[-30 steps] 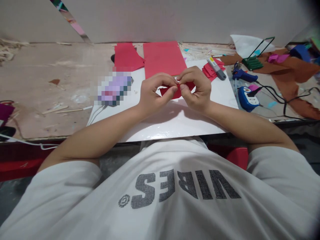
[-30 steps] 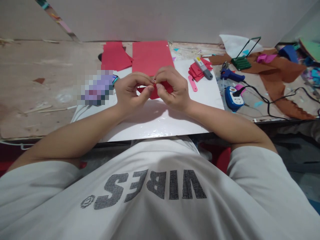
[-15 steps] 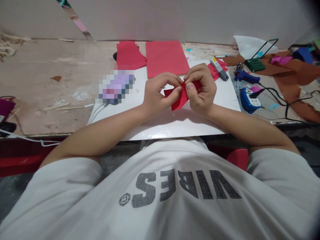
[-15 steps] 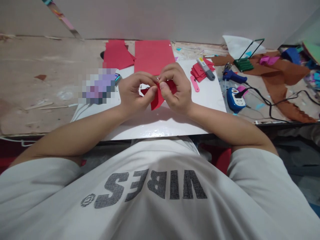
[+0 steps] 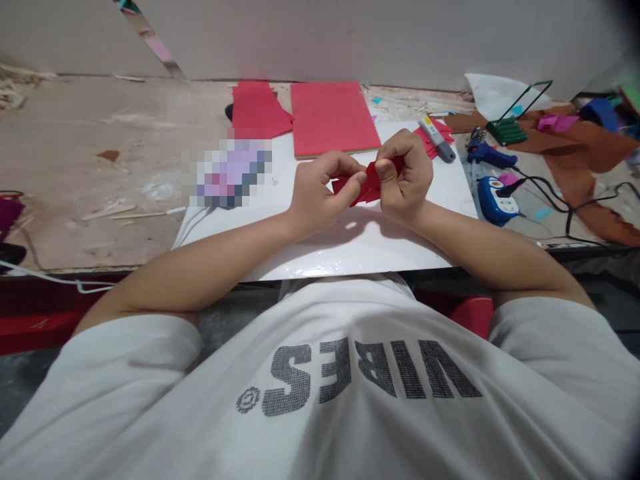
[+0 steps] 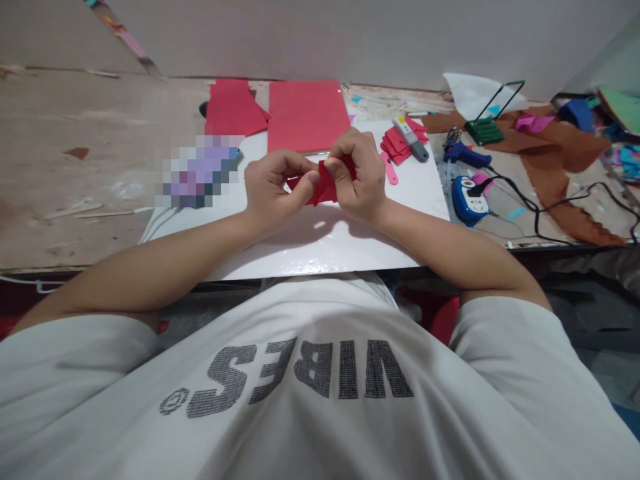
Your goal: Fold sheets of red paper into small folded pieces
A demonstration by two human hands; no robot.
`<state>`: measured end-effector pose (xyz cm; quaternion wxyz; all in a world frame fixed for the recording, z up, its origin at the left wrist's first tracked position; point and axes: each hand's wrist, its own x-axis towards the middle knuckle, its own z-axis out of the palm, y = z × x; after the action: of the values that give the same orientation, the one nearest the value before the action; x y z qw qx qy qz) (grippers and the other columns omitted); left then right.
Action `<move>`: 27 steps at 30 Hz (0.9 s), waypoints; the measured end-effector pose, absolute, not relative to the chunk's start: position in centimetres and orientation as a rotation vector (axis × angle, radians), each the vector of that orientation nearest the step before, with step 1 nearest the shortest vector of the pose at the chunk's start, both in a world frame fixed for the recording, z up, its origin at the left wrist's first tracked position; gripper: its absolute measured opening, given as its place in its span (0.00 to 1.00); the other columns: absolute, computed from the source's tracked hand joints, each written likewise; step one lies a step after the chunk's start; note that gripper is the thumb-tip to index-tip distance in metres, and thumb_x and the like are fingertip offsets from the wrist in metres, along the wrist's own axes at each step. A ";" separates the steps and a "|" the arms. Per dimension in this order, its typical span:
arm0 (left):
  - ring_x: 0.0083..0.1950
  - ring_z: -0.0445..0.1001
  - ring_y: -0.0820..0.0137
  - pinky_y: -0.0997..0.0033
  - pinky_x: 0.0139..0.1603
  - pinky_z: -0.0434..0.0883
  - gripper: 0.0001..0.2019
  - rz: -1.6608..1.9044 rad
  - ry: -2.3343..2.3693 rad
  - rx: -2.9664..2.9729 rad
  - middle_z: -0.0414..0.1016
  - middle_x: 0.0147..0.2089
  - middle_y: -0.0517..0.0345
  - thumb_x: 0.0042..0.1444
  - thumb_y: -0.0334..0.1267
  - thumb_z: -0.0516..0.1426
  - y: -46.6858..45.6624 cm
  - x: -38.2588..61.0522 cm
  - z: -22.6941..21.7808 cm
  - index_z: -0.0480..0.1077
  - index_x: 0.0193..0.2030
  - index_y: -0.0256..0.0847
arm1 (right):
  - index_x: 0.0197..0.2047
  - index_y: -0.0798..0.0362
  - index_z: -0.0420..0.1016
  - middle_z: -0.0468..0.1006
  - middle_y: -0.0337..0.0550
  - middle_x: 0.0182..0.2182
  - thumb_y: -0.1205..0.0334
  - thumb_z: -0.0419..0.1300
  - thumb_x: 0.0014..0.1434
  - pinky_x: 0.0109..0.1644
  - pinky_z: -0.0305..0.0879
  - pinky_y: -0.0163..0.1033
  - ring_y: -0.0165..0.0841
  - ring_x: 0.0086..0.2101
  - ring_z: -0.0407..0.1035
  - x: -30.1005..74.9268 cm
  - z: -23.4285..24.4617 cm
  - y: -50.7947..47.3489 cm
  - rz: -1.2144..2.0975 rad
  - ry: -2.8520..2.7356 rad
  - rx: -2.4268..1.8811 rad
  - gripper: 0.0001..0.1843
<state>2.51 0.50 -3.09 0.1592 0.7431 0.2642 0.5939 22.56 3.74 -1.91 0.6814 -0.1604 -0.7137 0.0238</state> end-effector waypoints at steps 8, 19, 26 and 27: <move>0.63 0.97 0.49 0.46 0.62 0.94 0.33 1.661 0.813 2.019 0.92 0.66 0.46 0.75 0.75 0.76 0.5 2.8 -4.1 0.82 0.70 0.53 | 0.50 0.37 0.76 0.79 0.40 0.38 0.29 0.58 0.91 0.44 0.80 0.56 0.45 0.35 0.76 22.5 -2.8 5.1 0.046 -1.565 -0.423 0.24; 0.70 0.93 0.43 0.40 0.71 0.93 0.33 1.549 0.842 2.004 0.91 0.68 0.41 0.71 0.65 0.82 2.6 2.1 -5.0 0.83 0.71 0.51 | 0.51 0.42 0.83 0.82 0.44 0.44 0.17 0.58 0.88 0.64 0.92 0.64 0.47 0.47 0.87 23.9 -3.0 5.9 0.243 -1.580 -0.593 0.36; 0.55 0.95 0.47 0.38 0.62 0.96 0.31 1.548 0.845 1.857 0.93 0.49 0.46 0.69 0.70 0.82 3.3 1.1 -4.4 0.88 0.56 0.44 | 0.65 0.38 0.82 0.91 0.45 0.56 0.11 0.78 0.70 0.56 0.95 0.51 0.44 0.49 0.92 24.4 -2.9 8.3 0.443 -1.588 -0.497 0.43; 0.56 0.95 0.46 0.39 0.62 0.96 0.30 1.554 0.842 1.844 0.94 0.49 0.46 0.68 0.70 0.82 3.4 0.9 -4.2 0.88 0.56 0.45 | 0.66 0.38 0.83 0.93 0.46 0.56 0.12 0.79 0.69 0.56 0.96 0.51 0.45 0.50 0.93 24.2 -3.1 8.4 0.519 -1.640 -0.489 0.43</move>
<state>0.94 3.36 -4.17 0.2895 0.6909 0.3157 0.5823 24.24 8.38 -3.12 0.6263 -0.2130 -0.7149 0.2264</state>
